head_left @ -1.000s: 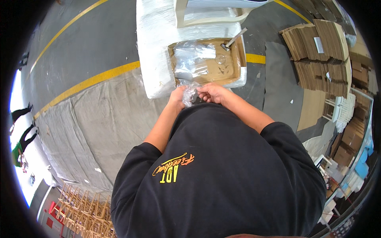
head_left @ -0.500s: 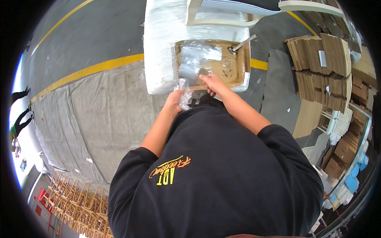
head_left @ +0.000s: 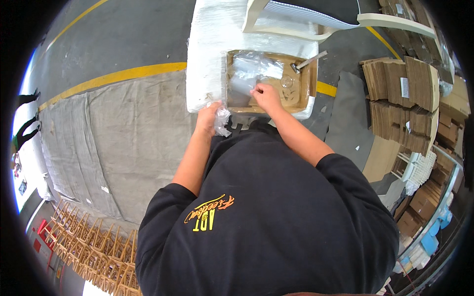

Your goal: The person picks up a white plastic chair, places it on a workbench, and then unpacks small hardware components from a plastic bag. They handle the chair and hardware throughout the clip.

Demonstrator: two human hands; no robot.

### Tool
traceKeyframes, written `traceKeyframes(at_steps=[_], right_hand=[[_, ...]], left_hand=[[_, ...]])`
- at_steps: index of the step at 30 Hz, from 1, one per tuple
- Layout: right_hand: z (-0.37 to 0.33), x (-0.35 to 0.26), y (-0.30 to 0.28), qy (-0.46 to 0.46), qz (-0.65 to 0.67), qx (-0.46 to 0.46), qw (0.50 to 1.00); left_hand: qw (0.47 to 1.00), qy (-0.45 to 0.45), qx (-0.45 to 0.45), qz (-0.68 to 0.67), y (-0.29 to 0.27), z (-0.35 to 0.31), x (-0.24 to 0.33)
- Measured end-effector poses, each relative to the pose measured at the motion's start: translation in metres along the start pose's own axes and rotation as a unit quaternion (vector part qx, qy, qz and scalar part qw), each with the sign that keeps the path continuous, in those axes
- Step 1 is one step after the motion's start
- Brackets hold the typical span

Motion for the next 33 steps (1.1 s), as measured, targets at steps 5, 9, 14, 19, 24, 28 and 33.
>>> traceKeyframes(at_steps=[5,9,14,19,24,28,33], right_hand=[[0.008,-0.011,-0.020,-0.025,0.099,-0.054,0.993],[0.017,-0.010,-0.038,0.112,0.306,-0.180,0.928],[0.010,-0.021,-0.056,0.250,0.469,-0.246,0.811],[-0.004,-0.015,-0.052,0.283,0.533,-0.262,0.753],[-0.032,-0.003,-0.030,0.292,0.533,-0.296,0.737],[-0.037,-0.009,-0.016,0.321,0.450,-0.273,0.787],[-0.038,-0.005,-0.011,0.357,0.426,-0.240,0.796]], left_hand=[[0.994,0.078,-0.046,0.062,0.011,0.006,0.011],[0.957,0.181,-0.108,0.200,0.031,0.013,0.023],[0.939,0.127,-0.186,0.260,0.049,0.015,0.030],[0.981,-0.047,-0.187,0.000,0.055,0.023,0.015],[0.970,-0.158,-0.172,-0.063,0.066,0.020,-0.006],[0.972,-0.152,-0.168,-0.056,0.052,0.030,-0.030],[0.987,-0.113,-0.104,-0.051,0.055,0.035,-0.041]])
Point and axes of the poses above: each hand's wrist, its own z-axis towards the middle knuckle, its own y-axis out of the palm, x = y × z, the point moved 1 cm from there along z, towards the middle knuckle, and after that the axes turned 1 degree about -z, right-handed, at the moved point
